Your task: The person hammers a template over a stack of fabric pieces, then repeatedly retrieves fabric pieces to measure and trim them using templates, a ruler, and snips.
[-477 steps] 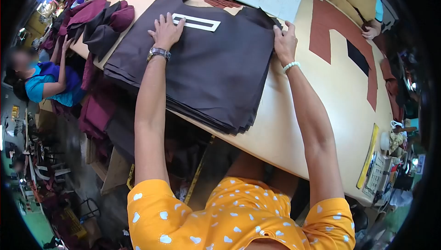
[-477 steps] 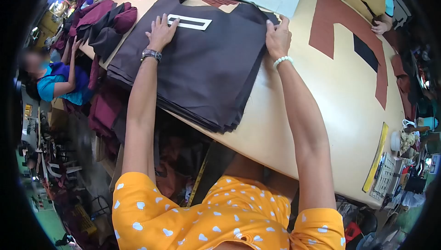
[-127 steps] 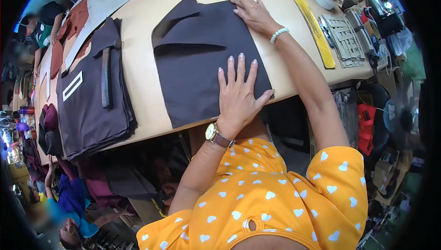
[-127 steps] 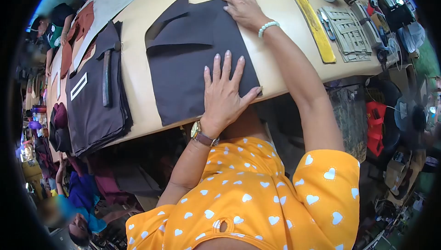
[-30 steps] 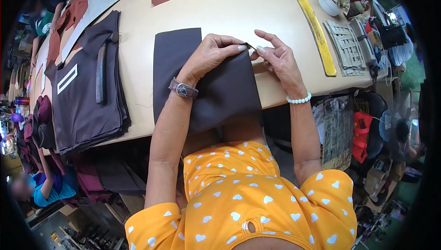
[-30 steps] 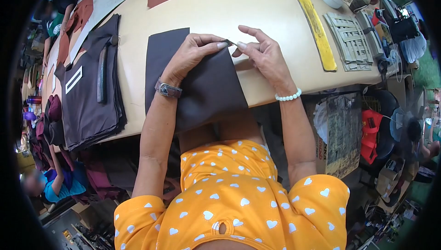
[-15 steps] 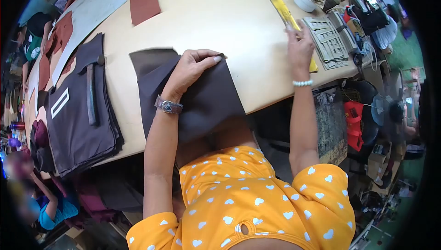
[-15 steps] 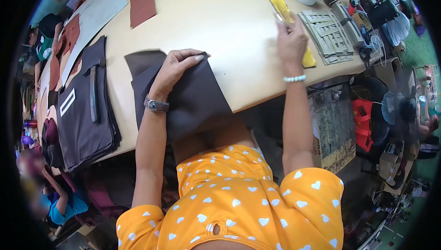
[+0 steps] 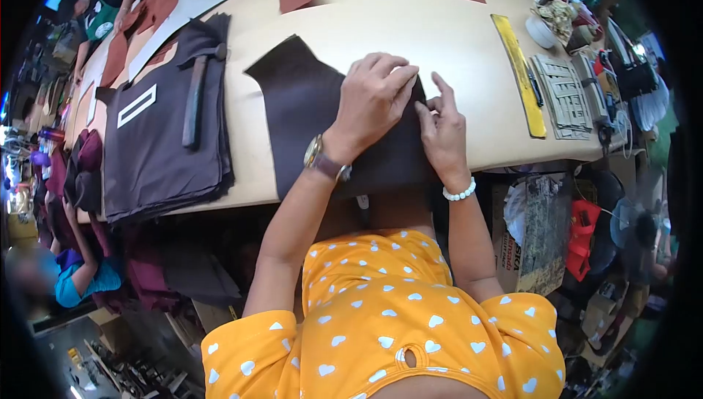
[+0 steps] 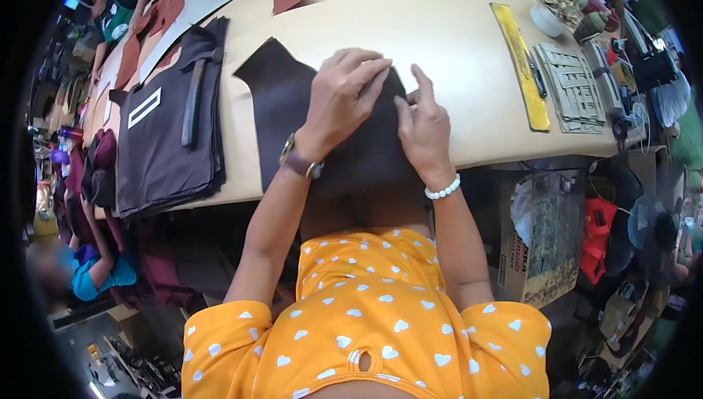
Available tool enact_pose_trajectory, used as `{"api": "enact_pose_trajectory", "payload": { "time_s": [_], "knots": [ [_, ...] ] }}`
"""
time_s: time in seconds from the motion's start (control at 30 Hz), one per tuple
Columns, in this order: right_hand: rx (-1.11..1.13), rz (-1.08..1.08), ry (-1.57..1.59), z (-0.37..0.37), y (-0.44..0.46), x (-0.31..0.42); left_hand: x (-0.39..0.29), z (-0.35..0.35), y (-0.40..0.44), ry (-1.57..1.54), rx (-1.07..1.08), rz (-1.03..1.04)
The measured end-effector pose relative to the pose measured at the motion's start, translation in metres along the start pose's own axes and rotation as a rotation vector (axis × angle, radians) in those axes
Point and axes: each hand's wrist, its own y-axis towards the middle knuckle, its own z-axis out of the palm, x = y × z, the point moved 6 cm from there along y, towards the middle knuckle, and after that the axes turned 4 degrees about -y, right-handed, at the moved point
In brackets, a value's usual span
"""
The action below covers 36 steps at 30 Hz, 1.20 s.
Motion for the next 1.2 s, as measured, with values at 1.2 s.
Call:
{"api": "enact_pose_trajectory", "payload": {
  "time_s": [1.2],
  "knots": [
    [0.309, 0.037, 0.581, 0.089, -0.046, 0.082, 0.01, -0.067, -0.148, -1.29, -0.426, -1.137]
  ]
}}
